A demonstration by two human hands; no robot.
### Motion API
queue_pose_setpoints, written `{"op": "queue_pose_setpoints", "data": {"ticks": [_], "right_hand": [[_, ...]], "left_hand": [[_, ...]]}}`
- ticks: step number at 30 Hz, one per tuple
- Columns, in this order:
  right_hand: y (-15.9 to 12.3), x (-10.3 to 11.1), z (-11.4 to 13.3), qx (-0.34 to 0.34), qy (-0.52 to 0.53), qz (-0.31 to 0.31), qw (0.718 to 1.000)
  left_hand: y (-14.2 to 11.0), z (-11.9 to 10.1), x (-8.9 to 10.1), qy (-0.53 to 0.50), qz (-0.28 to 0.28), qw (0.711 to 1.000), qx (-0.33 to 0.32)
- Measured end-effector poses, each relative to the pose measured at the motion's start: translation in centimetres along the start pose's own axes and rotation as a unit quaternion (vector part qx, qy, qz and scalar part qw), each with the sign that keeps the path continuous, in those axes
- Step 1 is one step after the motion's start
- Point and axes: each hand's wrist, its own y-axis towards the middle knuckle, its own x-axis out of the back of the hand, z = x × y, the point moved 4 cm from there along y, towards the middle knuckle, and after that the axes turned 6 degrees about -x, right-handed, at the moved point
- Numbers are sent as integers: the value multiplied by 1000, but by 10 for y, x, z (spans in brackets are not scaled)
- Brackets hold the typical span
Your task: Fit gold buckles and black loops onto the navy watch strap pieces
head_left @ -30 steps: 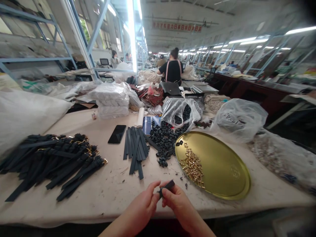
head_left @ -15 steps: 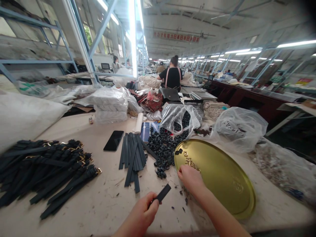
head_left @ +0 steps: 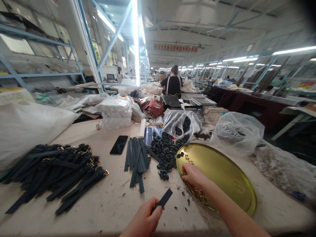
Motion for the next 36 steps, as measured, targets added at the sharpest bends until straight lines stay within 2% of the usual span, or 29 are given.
{"op": "queue_pose_setpoints", "data": {"ticks": [4, 6, 8, 10, 12, 13, 16, 19, 22, 24, 27, 30, 32, 34, 36], "right_hand": [[-23, 2, 11, 14, 80, -29, 996], [-42, -2, 26, 24, 129, -32, 991], [-62, -12, 46, 40, 223, -11, 974], [-79, -27, 65, 39, 440, 40, 896], [-90, -43, 80, 22, 564, 70, 823], [-93, -49, 84, 10, 596, 73, 799], [-100, -61, 91, -24, 642, 46, 765], [-104, -63, 93, -33, 659, 18, 751], [-106, -66, 93, -37, 676, 30, 736], [-105, -71, 90, -40, 679, 47, 732], [-103, -80, 83, -46, 661, 65, 746], [-102, -78, 76, -21, 604, 16, 797], [-103, -71, 76, 19, 545, -11, 838], [-106, -66, 80, 57, 512, 24, 857], [-109, -65, 85, 86, 518, 90, 846]], "left_hand": [[-2, 0, 7, 2, -38, 999, 5], [2, -6, 9, -5, -64, 998, -18], [7, -15, 9, -13, -82, 996, -44], [11, -23, 9, -8, -99, 993, -65], [11, -27, 9, 23, -126, 987, -92], [11, -27, 10, 46, -140, 984, -104], [8, -18, 14, 101, -165, 976, -103], [9, -6, 15, 112, -160, 978, -73], [10, -6, 13, 100, -152, 980, -81], [10, -9, 9, 106, -141, 980, -89], [6, -12, 4, 149, -106, 979, -90], [3, -15, 4, 197, -82, 973, -91], [2, -18, 7, 195, -93, 972, -90], [2, -20, 13, 166, -119, 975, -82], [4, -21, 17, 127, -135, 980, -68]]}}
